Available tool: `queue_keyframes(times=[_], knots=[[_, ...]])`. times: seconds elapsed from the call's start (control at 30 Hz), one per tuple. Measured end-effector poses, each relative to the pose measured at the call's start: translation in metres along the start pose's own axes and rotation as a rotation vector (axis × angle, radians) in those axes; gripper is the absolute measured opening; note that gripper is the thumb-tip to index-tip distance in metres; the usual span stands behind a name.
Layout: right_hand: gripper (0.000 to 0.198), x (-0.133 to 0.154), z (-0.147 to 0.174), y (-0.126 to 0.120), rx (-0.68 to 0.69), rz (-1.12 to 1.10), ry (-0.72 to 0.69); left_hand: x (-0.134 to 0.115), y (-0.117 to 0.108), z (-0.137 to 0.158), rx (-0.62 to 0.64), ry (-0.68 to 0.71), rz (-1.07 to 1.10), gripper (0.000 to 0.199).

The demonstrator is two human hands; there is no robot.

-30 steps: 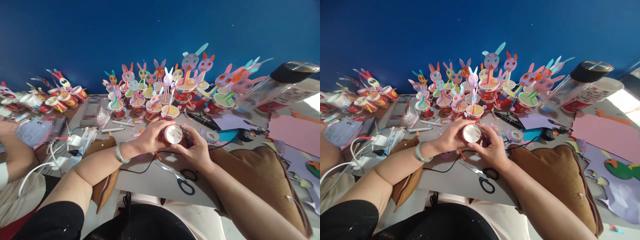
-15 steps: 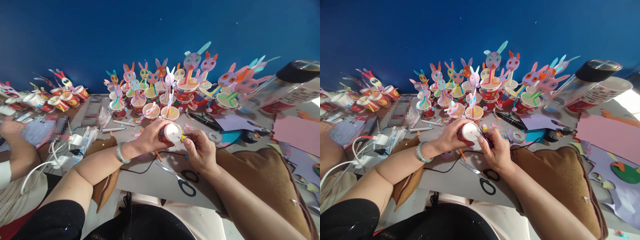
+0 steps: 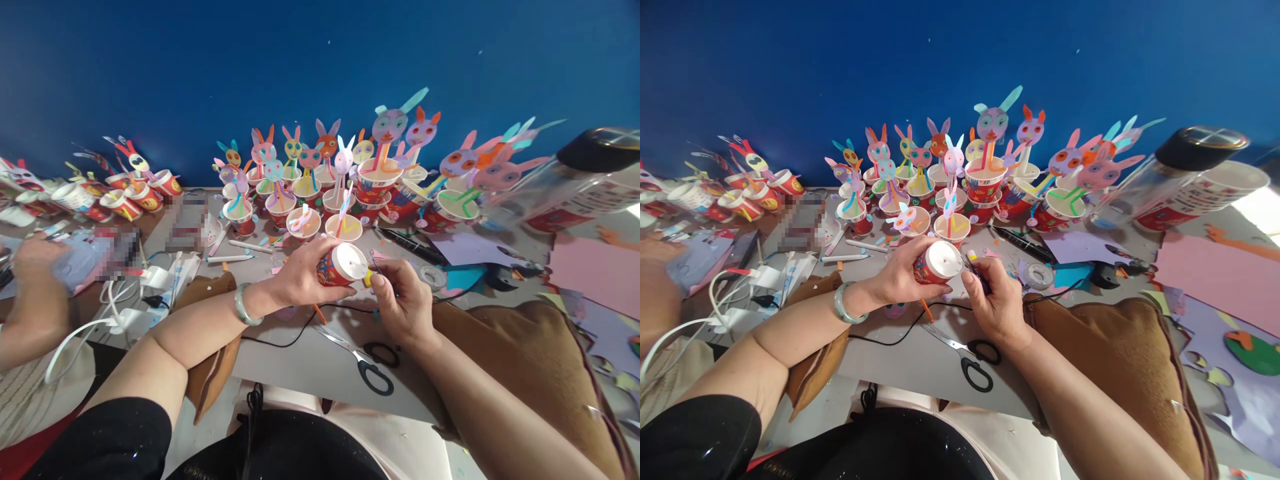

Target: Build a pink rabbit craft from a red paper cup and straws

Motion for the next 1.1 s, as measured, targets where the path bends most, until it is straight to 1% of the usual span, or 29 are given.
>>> queue_keyframes(times=[0.23,0.43,0.53,0.67,0.73,0.8,0.93,1.03,1.1], knots=[[0.047,0.004,0.0,-0.004,-0.016,-0.019,-0.01,-0.004,-0.005,-0.001,-0.026,0.05,0.012,0.068],[0.044,-0.003,0.002,-0.006,-0.043,-0.057,0.021,-0.001,0.0,0.0,0.035,0.005,0.054,0.07],[0.044,-0.01,0.002,-0.007,-0.062,-0.08,0.054,-0.009,0.006,0.0,0.142,0.048,0.116,0.071],[0.041,-0.018,0.003,-0.008,-0.08,-0.144,0.085,-0.034,0.023,0.008,0.399,0.193,0.195,0.064],[0.039,-0.02,0.003,-0.008,-0.081,-0.155,0.078,-0.038,0.026,0.01,0.445,0.225,0.213,0.062],[0.039,-0.022,0.005,-0.008,-0.078,-0.151,0.069,-0.035,0.024,0.009,0.399,0.21,0.2,0.063],[0.045,-0.021,0.007,-0.01,-0.074,-0.162,0.053,-0.019,0.012,0.003,0.205,0.142,0.15,0.07],[0.044,-0.003,0.007,-0.016,-0.075,-0.106,-0.013,-0.014,-0.001,0.001,0.042,0.131,0.061,0.073],[0.042,0.015,0.006,-0.016,-0.032,-0.012,-0.082,-0.014,-0.009,0.002,-0.059,0.144,-0.023,0.074]])
Point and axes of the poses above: each hand's wrist, its own z-axis away from the middle knuckle, its own y-axis out of the palm, x = y × z, the point moved 10 cm from there along -z, towards the middle knuckle, and after that the axes turned 14 degrees about -z, right-handed, at the moved point
